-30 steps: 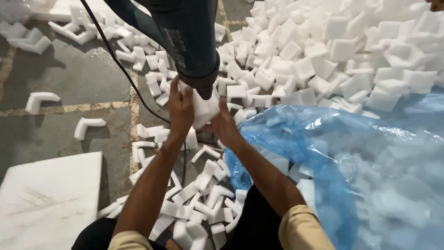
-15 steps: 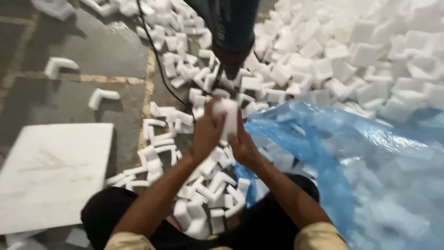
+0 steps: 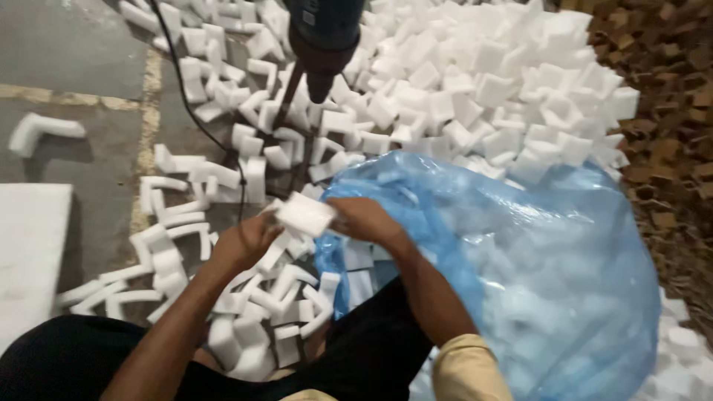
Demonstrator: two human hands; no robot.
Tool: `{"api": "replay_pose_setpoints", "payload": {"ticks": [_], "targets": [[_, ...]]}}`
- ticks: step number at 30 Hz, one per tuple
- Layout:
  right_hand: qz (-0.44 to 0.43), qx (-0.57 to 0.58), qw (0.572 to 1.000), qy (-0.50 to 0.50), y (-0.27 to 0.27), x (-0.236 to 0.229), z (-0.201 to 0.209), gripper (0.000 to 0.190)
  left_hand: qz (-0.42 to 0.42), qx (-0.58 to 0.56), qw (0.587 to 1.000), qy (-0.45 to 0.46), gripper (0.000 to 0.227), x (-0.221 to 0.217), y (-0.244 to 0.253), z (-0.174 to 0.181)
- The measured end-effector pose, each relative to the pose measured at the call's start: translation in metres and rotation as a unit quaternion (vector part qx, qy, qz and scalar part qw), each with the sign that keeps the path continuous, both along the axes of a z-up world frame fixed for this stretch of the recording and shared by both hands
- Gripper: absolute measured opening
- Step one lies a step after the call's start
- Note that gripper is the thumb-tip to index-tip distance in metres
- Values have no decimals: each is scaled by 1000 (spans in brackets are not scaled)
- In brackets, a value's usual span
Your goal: The person sits on the floor and uses a hot wire cutter to slice rectangular blocks of white foam into smaller pieces. They repeatedly pick up foam blocks, cut them, and place the resulting pieces into a large blue plastic bag.
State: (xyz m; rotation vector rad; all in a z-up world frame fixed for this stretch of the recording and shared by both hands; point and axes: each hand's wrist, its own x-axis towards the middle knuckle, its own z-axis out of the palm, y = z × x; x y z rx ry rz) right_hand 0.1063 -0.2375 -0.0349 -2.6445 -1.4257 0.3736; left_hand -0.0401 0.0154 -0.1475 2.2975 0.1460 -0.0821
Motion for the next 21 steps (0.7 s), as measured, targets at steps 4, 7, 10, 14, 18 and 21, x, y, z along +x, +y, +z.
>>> {"api": "replay_pose_setpoints", "payload": {"ticks": [4, 7, 10, 14, 18, 21], "targets": [[24, 169, 949, 267, -87, 89, 4, 77, -77, 223, 956, 176, 68, -25, 18, -58], [-374, 701, 560, 234, -176, 136, 8, 17, -120, 278, 907, 291, 84, -58, 19, -88], [-424, 709, 531, 188, -239, 100, -35, 20, -157, 316, 877, 326, 80, -85, 17, -120], [-478, 346, 781, 204, -258, -47, -138, 26, -147, 331, 902, 234, 44, -84, 15, -155], [-538, 78, 830, 125, -263, -156, -182, 27, -177, 338, 899, 213, 35, -60, 15, -160], [-563, 43, 817, 118, -255, -190, -197, 28, -187, 302, 888, 290, 50, -52, 9, -160]]}}
